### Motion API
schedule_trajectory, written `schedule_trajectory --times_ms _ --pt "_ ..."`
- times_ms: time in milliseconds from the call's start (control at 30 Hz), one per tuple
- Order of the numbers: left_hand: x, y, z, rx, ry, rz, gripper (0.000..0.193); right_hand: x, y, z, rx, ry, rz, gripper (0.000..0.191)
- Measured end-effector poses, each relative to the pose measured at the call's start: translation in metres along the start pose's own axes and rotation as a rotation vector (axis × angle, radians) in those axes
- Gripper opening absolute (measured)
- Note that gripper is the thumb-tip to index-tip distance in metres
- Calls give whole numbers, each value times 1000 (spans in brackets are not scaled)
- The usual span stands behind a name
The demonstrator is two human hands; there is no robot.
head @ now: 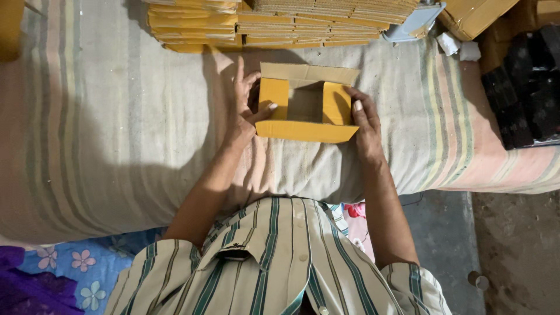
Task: The person folds flat pre-cut yellow cardboard boxes into shape on a padded surface, pressing the creases and tucking the flaps by hand, then places each finished box onto a growing stack of folded boxes.
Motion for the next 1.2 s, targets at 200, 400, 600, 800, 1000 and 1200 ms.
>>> schedule_trajectory --times_ms 200,400,600,800,1000,1200 --pt "7 -6 -4 88 95 80 80 0 -2 -3 -25 -48 -7 67" --pt "-25 -4 0 96 -181 -222 37 -3 -3 -2 -38 -4 20 61" --pt "-24 -8 -1 88 -267 -126 93 17 -7 -2 -142 -164 9 68" --pt "-29 -6 -6 146 -286 -162 93 60 5 -34 -158 869 277 54" --pt "-34 -3 -7 125 -325 -83 92 40 -38 -53 7 1402 165 60" --pt "-20 2 -4 74 -228 -118 88 11 -43 -92 235 1523 10 86"
Point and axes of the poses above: each hand's wrist, its own y-axis away from the middle knuckle, its own z-axis out of the back of the hand, x = y × z, the point moved 7 cm from there along -y, towards the middle knuckle, and after that the axes turned 9 degrees about -y, right-handed, at the moved point
